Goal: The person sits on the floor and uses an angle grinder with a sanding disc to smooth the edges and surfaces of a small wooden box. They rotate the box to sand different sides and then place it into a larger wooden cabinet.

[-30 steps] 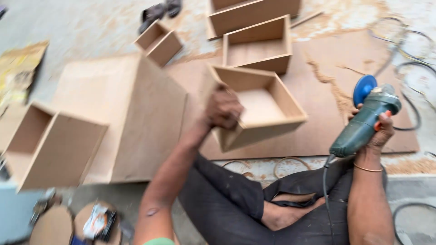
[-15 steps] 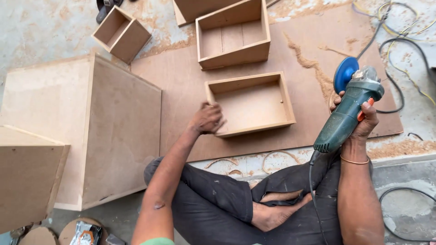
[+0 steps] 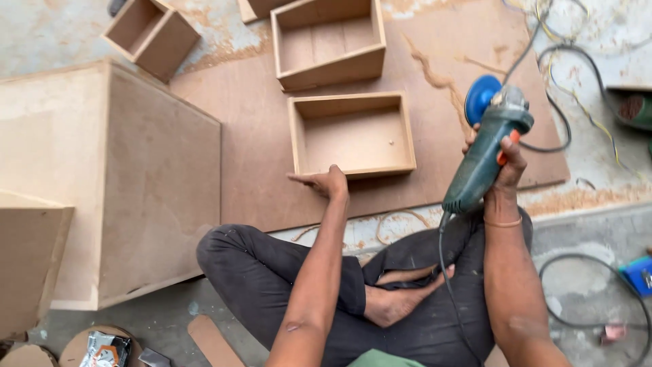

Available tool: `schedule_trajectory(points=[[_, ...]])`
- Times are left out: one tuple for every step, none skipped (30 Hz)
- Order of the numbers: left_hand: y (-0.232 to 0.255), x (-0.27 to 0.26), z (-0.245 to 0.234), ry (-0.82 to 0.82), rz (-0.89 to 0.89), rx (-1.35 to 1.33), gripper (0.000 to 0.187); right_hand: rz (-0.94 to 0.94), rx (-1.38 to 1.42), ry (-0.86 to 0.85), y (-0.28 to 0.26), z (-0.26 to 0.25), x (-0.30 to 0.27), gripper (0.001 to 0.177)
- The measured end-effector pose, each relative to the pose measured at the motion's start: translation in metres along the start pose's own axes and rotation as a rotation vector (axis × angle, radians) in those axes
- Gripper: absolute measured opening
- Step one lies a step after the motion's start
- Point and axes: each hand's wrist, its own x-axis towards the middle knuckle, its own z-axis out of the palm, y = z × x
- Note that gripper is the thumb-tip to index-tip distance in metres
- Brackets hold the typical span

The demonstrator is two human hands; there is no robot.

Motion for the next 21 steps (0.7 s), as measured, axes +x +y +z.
schedule_trajectory(points=[[0.004,0.005,-0.006,-0.033,0.093,0.054,0.125,-0.002,0.002,-0.028,0.000,0.005,0.000,0.078],[0.015,0.019,-0.012,-0.098,0.124,0.093,0.124,-0.009,0.014,-0.061,0.001,0.009,0.001,0.076],[0.027,0.036,-0.015,-0.162,0.156,0.134,0.123,-0.017,0.026,-0.095,0.001,0.013,0.004,0.075],[0.028,0.047,-0.020,-0.231,0.173,0.186,0.123,-0.011,0.031,-0.114,0.001,0.014,-0.001,0.074],[0.030,0.061,-0.020,-0.309,0.217,0.166,0.123,-0.011,-0.004,-0.121,0.003,0.017,-0.002,0.075],[0.033,0.077,-0.013,-0.391,0.263,0.142,0.124,-0.015,-0.042,-0.127,0.005,0.021,-0.001,0.076],[0.031,0.093,-0.007,-0.473,0.310,0.117,0.125,-0.019,-0.080,-0.133,0.008,0.026,0.001,0.077],[0.023,0.106,0.002,-0.518,0.396,0.116,0.123,-0.003,-0.088,-0.149,0.011,0.031,0.002,0.080],[0.014,0.117,0.013,-0.563,0.483,0.115,0.122,0.013,-0.096,-0.165,0.017,0.039,0.003,0.084],[-0.001,0.122,0.024,-0.611,0.558,0.113,0.121,0.038,-0.111,-0.176,0.018,0.044,0.001,0.088],[-0.014,0.118,0.030,-0.613,0.589,0.330,0.119,0.030,-0.132,-0.183,0.020,0.050,0.000,0.094],[-0.030,0.109,0.028,-0.604,0.613,0.549,0.117,0.030,-0.150,-0.195,0.027,0.060,-0.001,0.103],[-0.046,0.095,0.026,-0.635,0.595,0.690,0.112,0.030,-0.167,-0.207,0.032,0.070,-0.001,0.114],[-0.055,0.085,0.016,-0.688,0.538,0.714,0.107,0.046,-0.175,-0.219,0.037,0.079,0.001,0.115],[-0.054,0.075,0.003,-0.740,0.481,0.707,0.102,0.063,-0.183,-0.230,0.042,0.086,0.003,0.116],[-0.047,0.071,-0.007,-0.765,0.447,0.687,0.098,0.076,-0.189,-0.241,0.049,0.093,0.005,0.117],[-0.037,0.067,-0.012,-0.775,0.429,0.679,0.094,0.087,-0.184,-0.253,0.058,0.099,0.009,0.115],[-0.027,0.064,-0.013,-0.778,0.417,0.668,0.090,0.097,-0.182,-0.264,0.068,0.104,0.012,0.114],[-0.020,0.062,-0.012,-0.780,0.418,0.664,0.088,0.108,-0.179,-0.274,0.077,0.107,0.015,0.112],[-0.013,0.060,-0.008,-0.783,0.417,0.661,0.086,0.093,-0.245,-0.292,0.086,0.111,0.018,0.111],[-0.010,0.059,-0.007,-0.772,0.427,0.659,0.085,0.078,-0.310,-0.309,0.096,0.116,0.022,0.111]])
